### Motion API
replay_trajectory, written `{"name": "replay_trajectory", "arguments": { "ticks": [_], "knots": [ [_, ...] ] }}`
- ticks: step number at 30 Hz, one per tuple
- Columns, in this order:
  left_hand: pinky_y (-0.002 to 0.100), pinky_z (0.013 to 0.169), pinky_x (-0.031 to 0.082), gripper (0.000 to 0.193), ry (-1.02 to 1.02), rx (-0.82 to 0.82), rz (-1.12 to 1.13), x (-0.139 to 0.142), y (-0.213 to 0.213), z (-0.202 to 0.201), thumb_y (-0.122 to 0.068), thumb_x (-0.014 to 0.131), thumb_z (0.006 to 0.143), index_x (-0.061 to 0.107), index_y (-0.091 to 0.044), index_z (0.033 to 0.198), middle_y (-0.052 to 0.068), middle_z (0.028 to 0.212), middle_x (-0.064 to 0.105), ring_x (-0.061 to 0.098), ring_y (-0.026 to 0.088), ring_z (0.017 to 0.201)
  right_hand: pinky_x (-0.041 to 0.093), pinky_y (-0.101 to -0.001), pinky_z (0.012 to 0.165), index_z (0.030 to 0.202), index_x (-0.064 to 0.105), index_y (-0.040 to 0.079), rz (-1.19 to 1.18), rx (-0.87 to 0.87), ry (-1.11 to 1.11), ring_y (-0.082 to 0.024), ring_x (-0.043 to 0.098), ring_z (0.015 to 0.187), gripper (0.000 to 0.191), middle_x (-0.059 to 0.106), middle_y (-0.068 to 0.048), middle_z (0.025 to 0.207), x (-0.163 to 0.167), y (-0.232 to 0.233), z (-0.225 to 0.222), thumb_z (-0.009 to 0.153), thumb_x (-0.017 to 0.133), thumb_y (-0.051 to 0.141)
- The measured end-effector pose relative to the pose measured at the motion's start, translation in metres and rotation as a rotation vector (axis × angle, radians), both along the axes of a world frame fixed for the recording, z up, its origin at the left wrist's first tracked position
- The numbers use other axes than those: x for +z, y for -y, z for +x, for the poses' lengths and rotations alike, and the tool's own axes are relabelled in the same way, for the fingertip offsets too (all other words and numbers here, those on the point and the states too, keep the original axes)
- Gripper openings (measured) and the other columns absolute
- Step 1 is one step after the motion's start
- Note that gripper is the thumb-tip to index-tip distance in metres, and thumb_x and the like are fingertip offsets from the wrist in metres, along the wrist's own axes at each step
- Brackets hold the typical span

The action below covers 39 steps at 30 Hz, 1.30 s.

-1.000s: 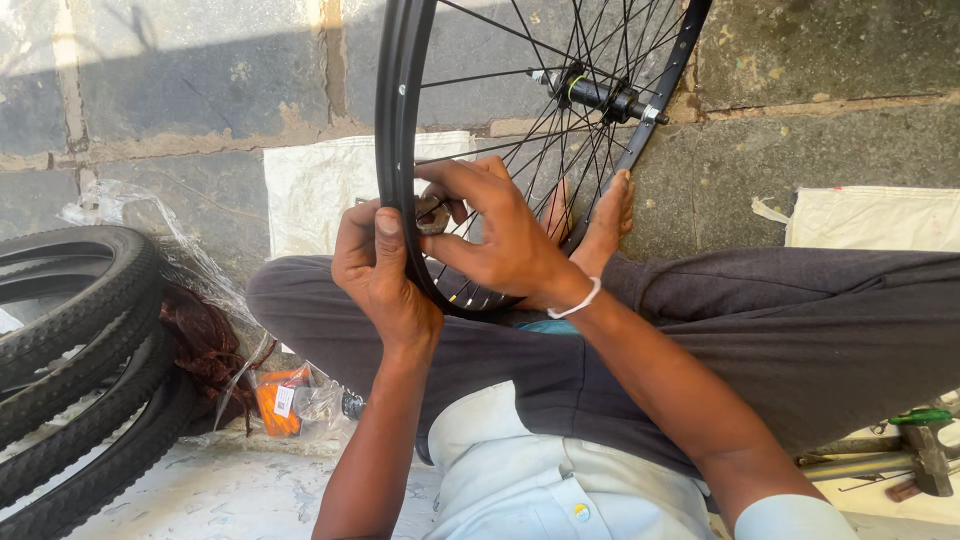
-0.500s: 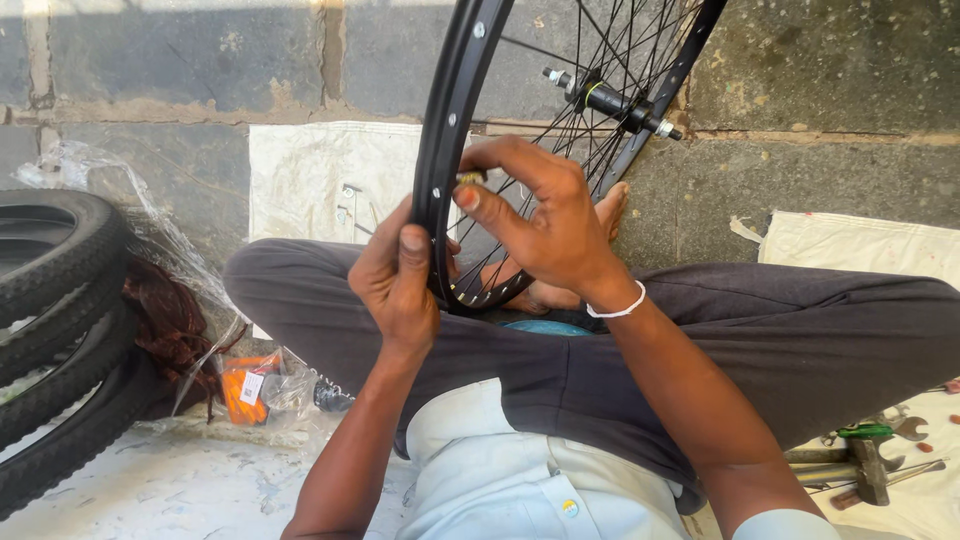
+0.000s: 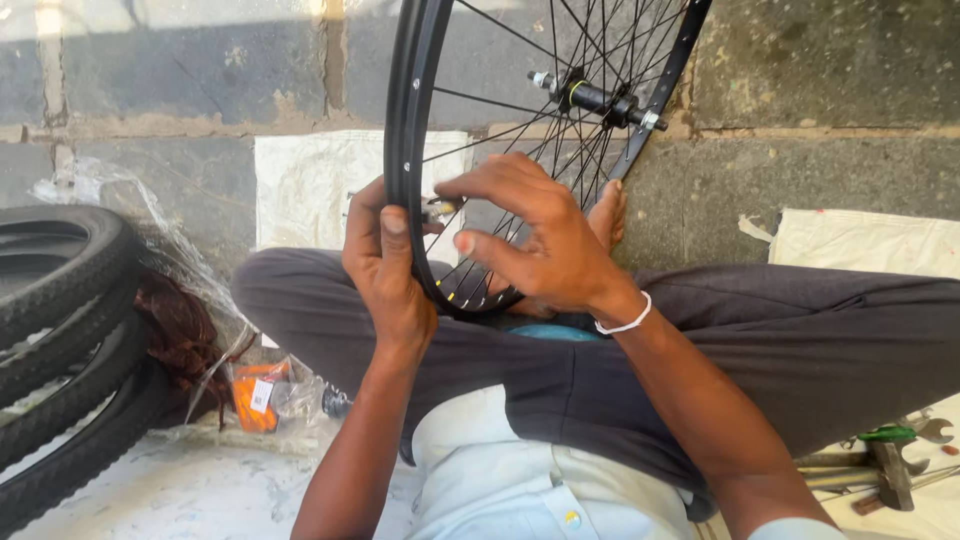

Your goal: The person holds a bicycle wheel and manipulates the hub and spoke nipple by hand while sitting on the floor.

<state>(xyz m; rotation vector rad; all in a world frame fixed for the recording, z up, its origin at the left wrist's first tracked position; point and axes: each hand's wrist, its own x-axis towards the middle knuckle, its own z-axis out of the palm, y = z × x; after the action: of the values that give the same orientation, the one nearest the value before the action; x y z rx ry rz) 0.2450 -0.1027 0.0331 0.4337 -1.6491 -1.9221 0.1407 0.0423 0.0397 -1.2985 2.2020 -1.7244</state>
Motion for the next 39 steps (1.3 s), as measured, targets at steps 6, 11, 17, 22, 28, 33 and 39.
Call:
{"name": "replay_trajectory", "arguments": {
  "ticks": [6,11,17,22,28,33,39],
  "knots": [
    [0.028,0.088,0.051,0.040,0.001,0.014,0.024,-0.008,0.003,0.005,-0.038,0.066,0.106,0.062,0.001,0.113,0.008,0.102,0.069,0.064,0.013,0.095,0.050,-0.0376,0.099,0.109,0.066,0.006,-0.113,0.181,0.333,-0.022,0.063,0.106,0.027,0.068,-0.009,0.110,0.009,0.010,-0.001,0.087,0.075,0.018],
    [0.027,0.085,0.051,0.038,-0.026,-0.029,0.116,-0.015,0.003,0.008,-0.035,0.068,0.106,0.063,0.002,0.114,0.007,0.100,0.068,0.063,0.012,0.093,0.042,-0.0398,0.092,0.122,0.066,-0.001,0.128,-0.011,0.019,-0.024,0.060,0.096,0.045,0.067,-0.008,0.102,0.005,0.016,0.005,0.079,0.074,0.008],
    [0.029,0.088,0.053,0.035,-0.066,-0.018,0.146,-0.008,0.004,0.000,-0.032,0.069,0.104,0.062,0.001,0.113,0.008,0.102,0.070,0.066,0.014,0.094,0.046,-0.0358,0.093,0.108,0.064,0.005,-0.115,0.093,0.219,-0.020,0.061,0.100,0.028,0.065,-0.006,0.109,0.006,0.017,-0.001,0.083,0.076,0.012],
    [0.028,0.083,0.052,0.036,-0.031,-0.027,0.144,-0.009,0.005,0.002,-0.033,0.068,0.105,0.065,0.002,0.112,0.008,0.100,0.070,0.064,0.013,0.091,0.042,-0.0374,0.100,0.124,0.068,0.003,-0.156,0.238,0.196,-0.020,0.062,0.102,0.045,0.070,-0.007,0.115,0.006,0.017,-0.001,0.082,0.079,0.014],
    [0.027,0.085,0.051,0.037,-0.042,-0.022,0.113,-0.013,0.008,0.001,-0.034,0.069,0.105,0.066,0.001,0.112,0.006,0.100,0.069,0.061,0.011,0.092,0.042,-0.0397,0.085,0.128,0.063,-0.002,0.061,-0.034,0.038,-0.018,0.056,0.078,0.057,0.068,-0.007,0.101,-0.002,0.021,0.001,0.076,0.082,0.015],
    [0.027,0.082,0.050,0.039,-0.019,-0.020,0.112,-0.013,0.008,0.001,-0.038,0.069,0.105,0.067,0.001,0.111,0.006,0.097,0.069,0.061,0.011,0.088,0.051,-0.0360,0.094,0.100,0.061,0.006,-0.160,0.075,0.234,-0.018,0.065,0.100,0.023,0.065,-0.009,0.105,-0.005,0.025,0.004,0.084,0.076,0.011],
    [0.027,0.078,0.052,0.039,-0.017,0.008,0.108,-0.014,0.007,0.000,-0.037,0.070,0.102,0.066,0.001,0.111,0.007,0.100,0.069,0.061,0.011,0.085,0.046,-0.0401,0.098,0.110,0.068,0.003,-0.214,0.186,0.354,-0.020,0.060,0.101,0.033,0.065,-0.010,0.107,-0.001,0.023,0.002,0.080,0.080,0.013]
  ]
}}
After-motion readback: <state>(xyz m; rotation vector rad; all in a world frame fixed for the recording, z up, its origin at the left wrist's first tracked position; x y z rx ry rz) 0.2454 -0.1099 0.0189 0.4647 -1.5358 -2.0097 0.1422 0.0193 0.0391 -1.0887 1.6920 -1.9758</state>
